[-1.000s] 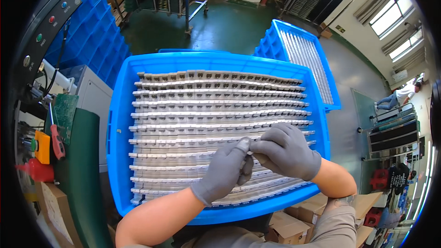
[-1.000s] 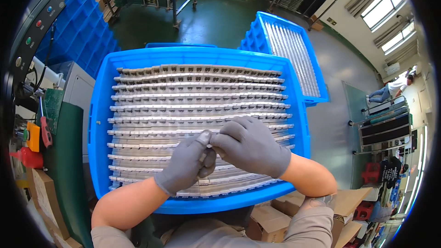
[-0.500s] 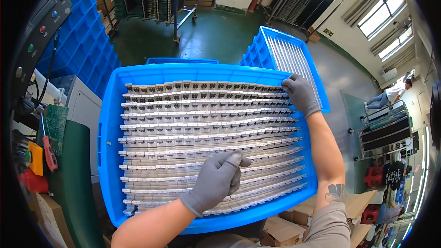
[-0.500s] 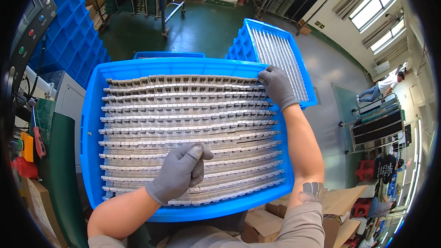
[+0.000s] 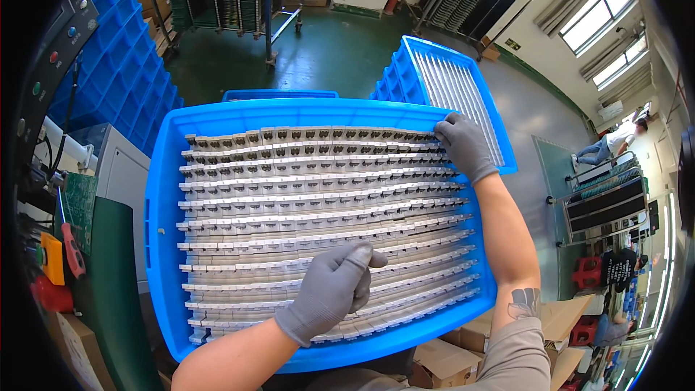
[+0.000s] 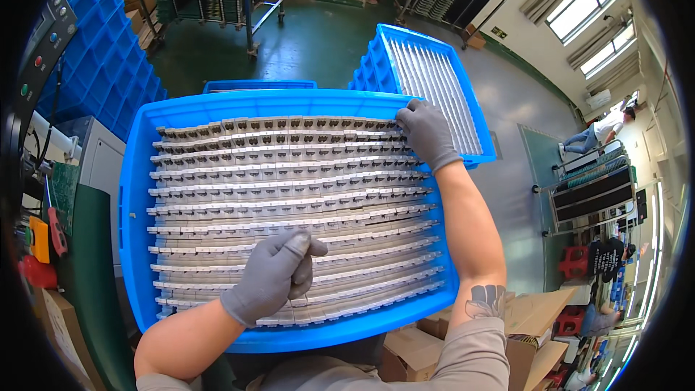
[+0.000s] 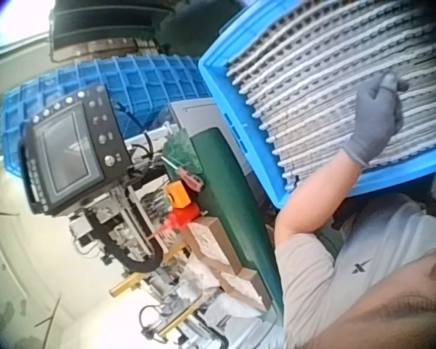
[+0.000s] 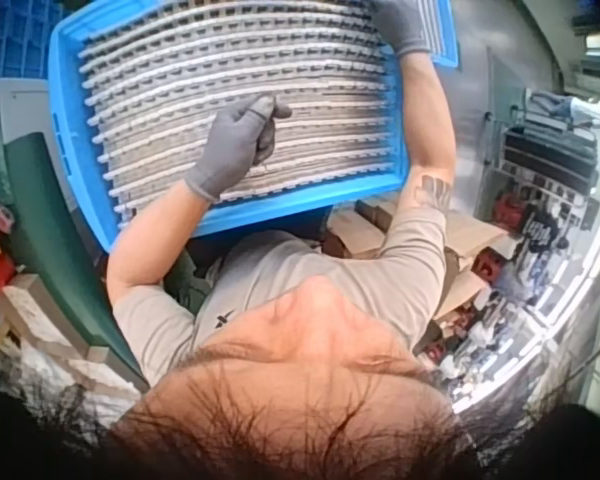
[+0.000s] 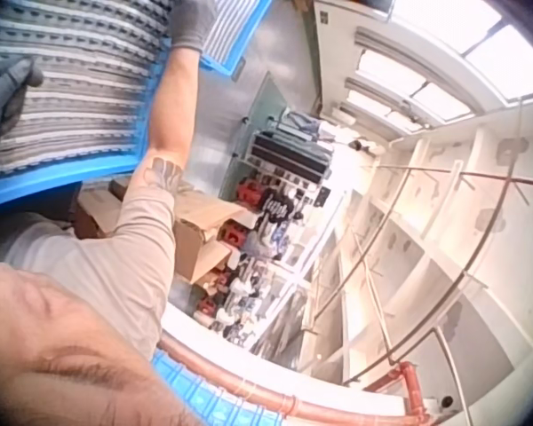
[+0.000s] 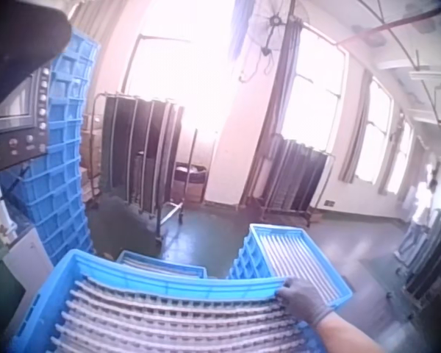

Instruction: The person arranges small, white rectangular components into a blue plastic tray with a grid of slots. They pick up the components one by one from a cardboard box and place them into the tray, filling the slots in a systematic row-by-row pattern.

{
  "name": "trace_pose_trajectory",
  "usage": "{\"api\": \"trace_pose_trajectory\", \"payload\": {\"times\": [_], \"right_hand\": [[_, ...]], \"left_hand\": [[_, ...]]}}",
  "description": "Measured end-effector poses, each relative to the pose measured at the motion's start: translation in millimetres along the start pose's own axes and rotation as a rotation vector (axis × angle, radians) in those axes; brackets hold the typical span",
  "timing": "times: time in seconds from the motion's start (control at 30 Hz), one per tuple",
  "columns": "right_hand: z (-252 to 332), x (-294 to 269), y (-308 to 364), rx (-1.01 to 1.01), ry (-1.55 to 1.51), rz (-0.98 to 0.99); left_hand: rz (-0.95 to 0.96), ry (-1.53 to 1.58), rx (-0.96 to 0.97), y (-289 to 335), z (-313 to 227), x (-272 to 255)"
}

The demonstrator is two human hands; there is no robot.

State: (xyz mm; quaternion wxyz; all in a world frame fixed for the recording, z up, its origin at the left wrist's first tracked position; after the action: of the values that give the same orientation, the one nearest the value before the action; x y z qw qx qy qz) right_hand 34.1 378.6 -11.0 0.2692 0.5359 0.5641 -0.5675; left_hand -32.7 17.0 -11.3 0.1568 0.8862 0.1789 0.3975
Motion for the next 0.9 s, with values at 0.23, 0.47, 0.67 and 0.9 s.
{"api": "trace_pose_trajectory", "payload": {"times": [0.23, 0.47, 0.67, 0.9], "right_hand": [[4, 0, -1, -0.088, 0.214, 0.013], [8, -1, 1, -0.004, 0.196, 0.015], [10, -6, 9, 0.068, -0.029, 0.015], [11, -4, 14, 0.1, -0.068, 0.014]], "left_hand": [[-0.014, -0.004, 0.003, -1, 0, 1], [-0.002, -0.003, 0.001, -1, 0, 0], [-0.024, 0.006, 0.014, -1, 2, -2], [-0.053, 0.033, 0.039, 1, -2, -1]]}}
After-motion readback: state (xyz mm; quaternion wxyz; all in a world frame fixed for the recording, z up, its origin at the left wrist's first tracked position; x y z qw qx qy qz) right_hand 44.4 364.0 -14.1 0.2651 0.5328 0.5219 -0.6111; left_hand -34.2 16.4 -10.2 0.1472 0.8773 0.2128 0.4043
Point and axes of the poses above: each hand's wrist, its own y-axis away from the middle knuckle, its own x-axis out of the palm, z = x × y, the point moved 2 cm from there along -y, towards the middle knuckle, and after that the axes turned 6 degrees about y, right-handed, at the moved point
